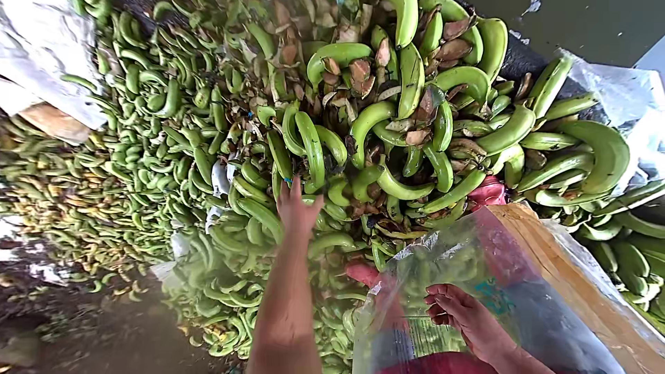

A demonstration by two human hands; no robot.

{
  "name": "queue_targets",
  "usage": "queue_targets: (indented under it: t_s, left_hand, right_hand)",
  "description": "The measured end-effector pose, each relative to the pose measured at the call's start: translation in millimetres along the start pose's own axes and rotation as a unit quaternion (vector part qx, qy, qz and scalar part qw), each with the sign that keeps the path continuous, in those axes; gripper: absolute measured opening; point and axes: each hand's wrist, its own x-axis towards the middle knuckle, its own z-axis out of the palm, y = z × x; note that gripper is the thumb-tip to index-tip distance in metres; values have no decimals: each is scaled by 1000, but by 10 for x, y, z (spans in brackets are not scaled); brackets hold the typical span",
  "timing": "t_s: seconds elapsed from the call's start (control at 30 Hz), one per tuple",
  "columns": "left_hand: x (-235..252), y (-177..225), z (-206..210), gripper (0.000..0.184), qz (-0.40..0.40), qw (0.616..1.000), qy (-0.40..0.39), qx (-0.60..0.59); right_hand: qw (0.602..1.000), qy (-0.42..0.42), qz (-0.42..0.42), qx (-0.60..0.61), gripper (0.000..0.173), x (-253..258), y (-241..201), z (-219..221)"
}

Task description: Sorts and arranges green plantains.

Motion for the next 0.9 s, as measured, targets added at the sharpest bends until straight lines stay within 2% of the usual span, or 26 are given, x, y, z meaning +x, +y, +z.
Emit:
queue_targets:
  t_s: [0.03,0.1,0.17,0.23,0.33,0.53,0.67,0.77,0.8,0.83,0.9]
  left_hand:
    - [273,383,1,81,16,1000,18,-9]
    - [685,993,64,93,-28,999,-7,30]
    - [910,1252,209,101,-83,992,-14,96]
    - [955,1196,267,103,-74,990,-5,120]
    - [917,881,233,100,-39,990,23,130]
    - [796,701,320,103,-83,984,41,151]
    - [435,226,253,94,7,966,17,258]
    - [-382,-576,271,80,51,962,-40,264]
    - [-751,-937,305,69,15,953,-99,287]
    - [-1129,-1269,325,59,-54,927,-183,323]
    - [-1771,-1809,388,52,-198,821,-360,396]
  right_hand:
    - [1000,1,-4,3,20,8,11,-14]
    - [1000,1,-9,7,20,11,50,-47]
    - [1000,5,-16,7,20,34,68,-103]
    - [1000,10,-19,11,21,36,117,-125]
    - [1000,-4,-20,3,21,43,158,-72]
    - [999,9,-27,-17,19,65,182,-67]
    - [999,15,-21,-22,18,107,219,-14]
    - [1000,14,-15,-18,18,115,241,-1]
    - [1000,10,-14,-15,19,119,225,3]
    - [1000,7,-12,-9,19,115,204,17]
    - [1000,-4,-8,-1,17,81,162,44]
